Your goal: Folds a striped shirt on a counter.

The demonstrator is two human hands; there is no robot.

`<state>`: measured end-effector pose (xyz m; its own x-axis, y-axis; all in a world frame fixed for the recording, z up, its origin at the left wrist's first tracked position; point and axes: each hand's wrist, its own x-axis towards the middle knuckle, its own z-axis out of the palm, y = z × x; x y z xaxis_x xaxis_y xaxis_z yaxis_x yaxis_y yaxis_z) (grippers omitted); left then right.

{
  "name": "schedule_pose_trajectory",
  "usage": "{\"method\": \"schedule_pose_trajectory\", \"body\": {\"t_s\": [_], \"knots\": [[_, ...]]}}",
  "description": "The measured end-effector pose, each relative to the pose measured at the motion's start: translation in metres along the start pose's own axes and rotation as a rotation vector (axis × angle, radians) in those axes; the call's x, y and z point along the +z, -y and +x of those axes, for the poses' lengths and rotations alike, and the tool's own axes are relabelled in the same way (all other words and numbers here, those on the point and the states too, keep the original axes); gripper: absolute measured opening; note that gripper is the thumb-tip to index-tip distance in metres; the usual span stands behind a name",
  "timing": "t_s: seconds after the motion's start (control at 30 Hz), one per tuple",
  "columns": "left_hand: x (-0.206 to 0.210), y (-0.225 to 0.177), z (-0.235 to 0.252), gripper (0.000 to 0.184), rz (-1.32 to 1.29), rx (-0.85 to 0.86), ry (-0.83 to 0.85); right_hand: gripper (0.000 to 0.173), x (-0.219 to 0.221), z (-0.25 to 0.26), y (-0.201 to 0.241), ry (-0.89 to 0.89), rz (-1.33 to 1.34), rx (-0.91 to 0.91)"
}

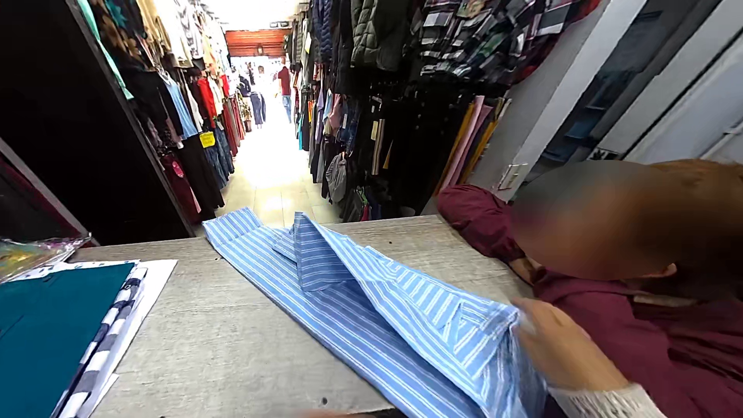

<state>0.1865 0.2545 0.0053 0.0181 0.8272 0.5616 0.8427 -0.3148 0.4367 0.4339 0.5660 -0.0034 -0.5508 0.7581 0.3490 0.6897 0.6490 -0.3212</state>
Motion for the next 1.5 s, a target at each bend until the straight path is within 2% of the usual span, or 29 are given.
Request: {"method": "schedule_pose_trajectory", "body": {"t_s": [0.07,0.2,0.27,0.3,0.37,0.43,0.53,0.6,0.67,0.7,0.77,0.8,0.87,0.97,1.03,1.07,1.13,1.2,1.27,1.37,1.43,1.5], "knots": [[-0.021,0.052,0.023,0.022,0.267,-0.188,-0.042,0.045,-0.002,-0.019,0.026,0.002,0.095,-0.149],[-0.065,0.175,0.056,0.047,0.463,-0.632,0.297,0.047,0.024,-0.054,0.117,0.255,0.409,-0.233],[-0.072,0.205,0.069,0.047,0.504,-0.757,0.44,0.044,0.046,-0.06,0.131,0.305,0.393,-0.285],[-0.075,0.21,0.073,0.042,0.517,-0.773,0.467,0.043,0.054,-0.059,0.132,0.271,0.356,-0.322],[-0.077,0.202,0.078,0.033,0.541,-0.8,0.521,0.045,0.058,-0.054,0.125,0.256,0.313,-0.365],[-0.077,0.181,0.069,0.032,0.529,-0.797,0.541,0.045,0.048,-0.048,0.115,0.365,0.342,-0.361],[-0.083,0.151,0.041,0.025,0.505,-0.714,0.474,0.041,0.023,-0.032,0.106,0.544,0.408,-0.325],[-0.084,0.128,0.022,0.021,0.489,-0.688,0.462,0.041,0.011,-0.025,0.099,0.593,0.403,-0.322],[-0.085,0.101,0.007,0.021,0.432,-0.714,0.516,0.044,0.013,-0.02,0.078,0.537,0.366,-0.356],[-0.085,0.089,-0.002,0.021,0.374,-0.704,0.514,0.051,0.018,-0.016,0.062,0.462,0.332,-0.367],[-0.087,0.069,-0.02,0.018,0.207,-0.592,0.414,0.062,0.032,0.0,0.032,0.309,0.225,-0.343],[-0.09,0.064,-0.027,0.016,0.14,-0.501,0.329,0.062,0.039,0.008,0.019,0.236,0.131,-0.29],[-0.095,0.06,-0.038,0.014,0.145,-0.396,0.155,0.05,0.043,0.019,0.013,0.128,-0.026,-0.086],[-0.099,0.075,-0.056,0.039,0.256,-0.507,0.048,0.044,0.042,0.019,0.025,0.05,-0.1,-0.027],[-0.093,0.102,-0.082,0.06,0.357,-0.637,0.06,0.049,0.059,0.014,0.032,0.065,-0.044,-0.036],[-0.09,0.115,-0.098,0.064,0.401,-0.695,0.047,0.053,0.065,0.01,0.034,0.095,-0.015,-0.005],[-0.095,0.137,-0.118,0.059,0.447,-0.783,-0.008,0.057,0.072,0.006,0.032,0.077,0.02,0.044],[-0.118,0.135,-0.106,0.05,0.386,-0.9,0.039,0.058,0.069,0.0,0.035,0.056,0.024,0.093],[-0.139,0.124,-0.074,0.048,0.367,-0.818,0.089,0.056,0.063,-0.001,0.044,0.017,0.043,0.071],[-0.148,0.12,-0.038,0.05,0.334,-0.581,0.067,0.044,0.063,-0.001,0.056,-0.118,0.162,-0.149],[-0.143,0.136,-0.011,0.064,0.292,-0.509,0.118,0.039,0.069,-0.001,0.071,-0.064,0.292,-0.242],[-0.125,0.18,0.014,0.077,0.279,-0.464,0.153,0.036,0.077,0.003,0.09,0.034,0.378,-0.289]]}}
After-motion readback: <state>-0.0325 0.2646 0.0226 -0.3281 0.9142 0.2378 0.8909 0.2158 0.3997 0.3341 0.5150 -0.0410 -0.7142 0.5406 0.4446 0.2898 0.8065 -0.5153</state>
